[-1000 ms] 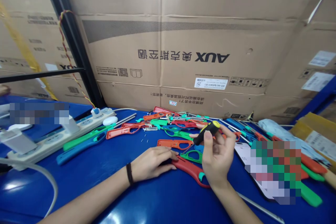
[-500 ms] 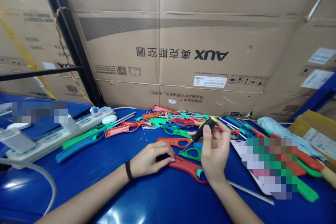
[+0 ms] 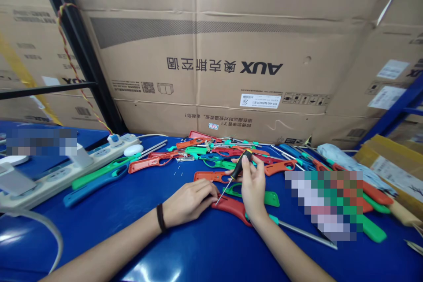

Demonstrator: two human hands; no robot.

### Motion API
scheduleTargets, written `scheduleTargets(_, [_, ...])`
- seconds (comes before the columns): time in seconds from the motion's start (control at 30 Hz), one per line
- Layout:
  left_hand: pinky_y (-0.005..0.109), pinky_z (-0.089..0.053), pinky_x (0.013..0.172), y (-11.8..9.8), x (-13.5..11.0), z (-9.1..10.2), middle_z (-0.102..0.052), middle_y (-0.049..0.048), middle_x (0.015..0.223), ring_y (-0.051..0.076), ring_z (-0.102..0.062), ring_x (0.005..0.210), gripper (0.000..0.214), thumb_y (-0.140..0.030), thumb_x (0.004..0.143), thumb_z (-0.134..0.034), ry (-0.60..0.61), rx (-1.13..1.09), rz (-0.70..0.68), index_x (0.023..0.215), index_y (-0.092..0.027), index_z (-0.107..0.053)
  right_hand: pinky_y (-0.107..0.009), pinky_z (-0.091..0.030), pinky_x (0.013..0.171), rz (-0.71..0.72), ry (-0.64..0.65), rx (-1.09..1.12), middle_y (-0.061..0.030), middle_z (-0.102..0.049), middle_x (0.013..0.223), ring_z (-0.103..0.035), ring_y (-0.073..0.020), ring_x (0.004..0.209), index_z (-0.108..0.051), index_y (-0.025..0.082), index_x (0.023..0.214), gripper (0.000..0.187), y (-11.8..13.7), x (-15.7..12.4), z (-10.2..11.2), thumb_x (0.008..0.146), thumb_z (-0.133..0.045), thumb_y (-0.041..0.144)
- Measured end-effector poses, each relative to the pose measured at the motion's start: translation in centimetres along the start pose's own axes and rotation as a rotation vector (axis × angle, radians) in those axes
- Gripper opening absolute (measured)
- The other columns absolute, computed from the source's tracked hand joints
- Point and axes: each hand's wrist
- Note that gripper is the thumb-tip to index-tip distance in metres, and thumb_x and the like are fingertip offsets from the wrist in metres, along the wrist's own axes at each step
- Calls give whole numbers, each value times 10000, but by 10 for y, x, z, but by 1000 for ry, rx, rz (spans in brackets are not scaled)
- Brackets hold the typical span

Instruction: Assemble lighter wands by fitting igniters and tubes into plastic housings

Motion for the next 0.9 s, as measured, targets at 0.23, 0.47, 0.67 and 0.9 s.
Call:
scheduleTargets(0.23, [260, -507, 788, -4, 1, -1, -657, 52, 956, 148, -630, 874, 144, -188, 974, -395, -23, -7, 26, 897, -177, -516, -262, -523, 427, -56, -25, -2, -37, -689, 870, -673, -174, 526, -417, 227, 996, 418, -8, 4, 2, 809, -575, 565])
scheduleTargets(0.47, [273, -500, 816, -2, 0, 1, -663, 58, 944, 154, -626, 888, 129, -194, 961, -437, -80, -108, 32, 904, -172, -551, -277, -547, 455, -32, -7, -9, -25, -680, 846, -667, -171, 519, -408, 232, 1004, 399, -10, 2, 2, 825, -563, 553])
scheduleTargets(0.67, [262, -483, 833, 4, 0, -2, -674, 44, 971, 147, -629, 913, 115, -195, 946, -492, -124, -142, 78, 949, -176, -605, -263, -540, 439, -22, -8, -4, -13, -667, 836, -660, -162, 510, -405, 231, 1007, 386, -11, 3, 2, 834, -563, 538])
scheduleTargets(0.9, [271, -471, 852, 0, 2, 0, -678, 33, 946, 155, -621, 929, 107, -200, 939, -508, -80, -144, 89, 910, -180, -609, -260, -536, 443, -40, -8, 9, -11, -663, 833, -654, -156, 504, -413, 232, 999, 371, -11, 3, 2, 835, -568, 526])
Point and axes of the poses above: each hand's wrist, its own x-axis towards the middle knuckle, its own z-axis out of the back of the hand, y = z × x
